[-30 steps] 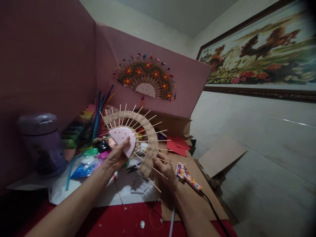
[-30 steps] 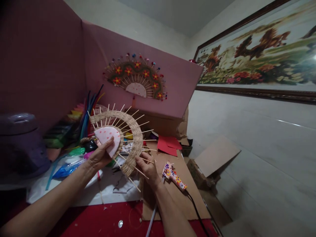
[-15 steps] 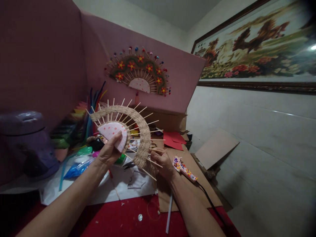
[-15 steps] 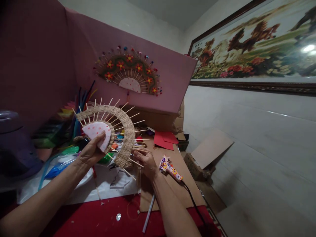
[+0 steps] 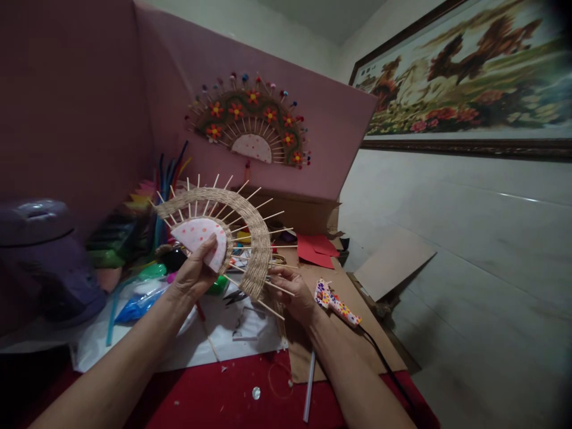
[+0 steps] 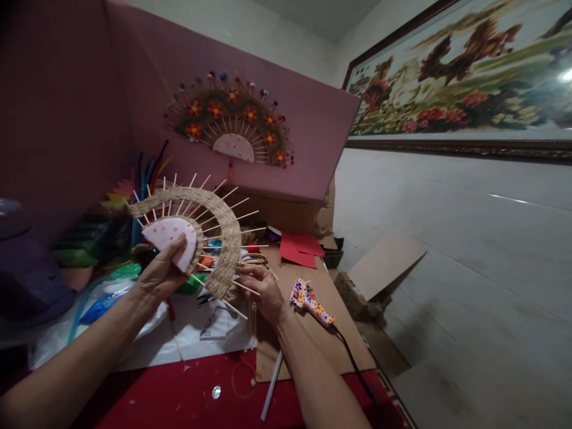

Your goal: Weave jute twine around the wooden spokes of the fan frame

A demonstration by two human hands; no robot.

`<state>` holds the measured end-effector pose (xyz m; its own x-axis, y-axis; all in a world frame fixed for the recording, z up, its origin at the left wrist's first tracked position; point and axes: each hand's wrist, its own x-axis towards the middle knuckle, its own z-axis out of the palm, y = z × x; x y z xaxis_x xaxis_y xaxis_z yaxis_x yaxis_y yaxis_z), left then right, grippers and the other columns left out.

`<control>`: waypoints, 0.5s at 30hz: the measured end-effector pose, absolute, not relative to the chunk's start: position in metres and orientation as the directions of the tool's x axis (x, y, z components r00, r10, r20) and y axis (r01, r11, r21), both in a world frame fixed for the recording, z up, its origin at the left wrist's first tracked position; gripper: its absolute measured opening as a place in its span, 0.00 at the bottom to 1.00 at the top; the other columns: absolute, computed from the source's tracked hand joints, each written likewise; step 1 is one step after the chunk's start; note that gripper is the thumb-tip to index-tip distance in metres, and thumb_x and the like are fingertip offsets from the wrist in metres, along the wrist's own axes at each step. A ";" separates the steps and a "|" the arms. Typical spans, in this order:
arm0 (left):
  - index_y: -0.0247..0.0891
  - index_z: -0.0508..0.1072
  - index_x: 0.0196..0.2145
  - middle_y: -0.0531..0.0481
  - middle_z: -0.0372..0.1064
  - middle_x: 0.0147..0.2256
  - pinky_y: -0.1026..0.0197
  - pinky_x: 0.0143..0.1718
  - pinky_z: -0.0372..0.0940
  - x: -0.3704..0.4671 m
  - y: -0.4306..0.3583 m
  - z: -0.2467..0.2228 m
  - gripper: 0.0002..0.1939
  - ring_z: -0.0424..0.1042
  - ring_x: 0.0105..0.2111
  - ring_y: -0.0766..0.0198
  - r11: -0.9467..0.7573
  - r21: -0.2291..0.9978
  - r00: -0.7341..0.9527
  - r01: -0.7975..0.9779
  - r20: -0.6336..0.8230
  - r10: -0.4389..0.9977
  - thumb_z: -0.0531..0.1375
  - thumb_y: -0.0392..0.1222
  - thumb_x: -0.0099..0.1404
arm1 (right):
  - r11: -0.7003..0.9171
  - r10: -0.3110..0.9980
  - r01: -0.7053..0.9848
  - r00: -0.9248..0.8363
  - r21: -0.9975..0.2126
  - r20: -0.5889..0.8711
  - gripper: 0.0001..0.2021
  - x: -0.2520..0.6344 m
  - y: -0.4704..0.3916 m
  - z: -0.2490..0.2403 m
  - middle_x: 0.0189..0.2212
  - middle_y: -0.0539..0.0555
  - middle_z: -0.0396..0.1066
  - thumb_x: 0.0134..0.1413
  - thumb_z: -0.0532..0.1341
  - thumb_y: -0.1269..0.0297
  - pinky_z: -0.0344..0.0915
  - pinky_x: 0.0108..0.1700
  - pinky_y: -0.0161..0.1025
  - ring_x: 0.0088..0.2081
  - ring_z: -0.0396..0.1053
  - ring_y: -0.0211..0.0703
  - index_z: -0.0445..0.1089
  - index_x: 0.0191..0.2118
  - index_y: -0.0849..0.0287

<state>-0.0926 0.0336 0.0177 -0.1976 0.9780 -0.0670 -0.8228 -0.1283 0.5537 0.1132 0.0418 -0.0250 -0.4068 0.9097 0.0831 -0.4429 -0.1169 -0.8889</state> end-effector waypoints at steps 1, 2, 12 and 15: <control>0.32 0.73 0.33 0.47 0.76 0.27 0.61 0.26 0.72 -0.092 0.034 0.018 0.05 0.74 0.24 0.62 -0.127 0.550 -0.196 -0.825 -0.069 0.978 0.61 0.30 0.56 | -0.116 0.909 -0.436 -0.408 -0.893 0.082 0.11 0.113 0.042 -0.026 0.19 0.46 0.66 0.36 0.70 0.64 0.42 0.16 0.26 0.16 0.49 0.24 0.74 0.30 0.60; 0.32 0.73 0.33 0.47 0.76 0.27 0.62 0.26 0.72 -0.092 0.034 0.019 0.05 0.74 0.24 0.63 -0.129 0.547 -0.198 -0.827 -0.070 0.978 0.60 0.30 0.57 | -0.115 0.909 -0.422 -0.410 -0.899 0.077 0.11 0.113 0.042 -0.027 0.18 0.46 0.64 0.36 0.70 0.65 0.41 0.16 0.26 0.16 0.48 0.24 0.74 0.30 0.60; 0.35 0.71 0.31 0.51 0.74 0.26 0.64 0.25 0.71 -0.093 0.040 0.015 0.03 0.72 0.22 0.66 -0.184 0.556 -0.274 -0.811 -0.083 0.958 0.63 0.32 0.56 | -0.093 0.918 -0.371 -0.391 -0.924 0.065 0.13 0.115 0.052 -0.029 0.19 0.46 0.63 0.35 0.69 0.65 0.43 0.19 0.27 0.17 0.49 0.25 0.73 0.31 0.63; 0.34 0.71 0.31 0.50 0.73 0.25 0.62 0.25 0.71 -0.093 0.040 0.014 0.03 0.72 0.21 0.66 -0.168 0.586 -0.258 -0.793 -0.072 0.963 0.61 0.30 0.57 | -0.086 0.944 -0.350 -0.327 -0.933 0.036 0.12 0.118 0.057 -0.029 0.16 0.44 0.61 0.32 0.70 0.65 0.45 0.20 0.27 0.17 0.52 0.26 0.69 0.25 0.62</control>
<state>-0.0929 0.0403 0.0143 -0.2578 0.9635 -0.0722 -0.7929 -0.1683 0.5857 0.1177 0.0567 -0.0286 -0.3270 0.9443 0.0359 -0.3496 -0.0856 -0.9330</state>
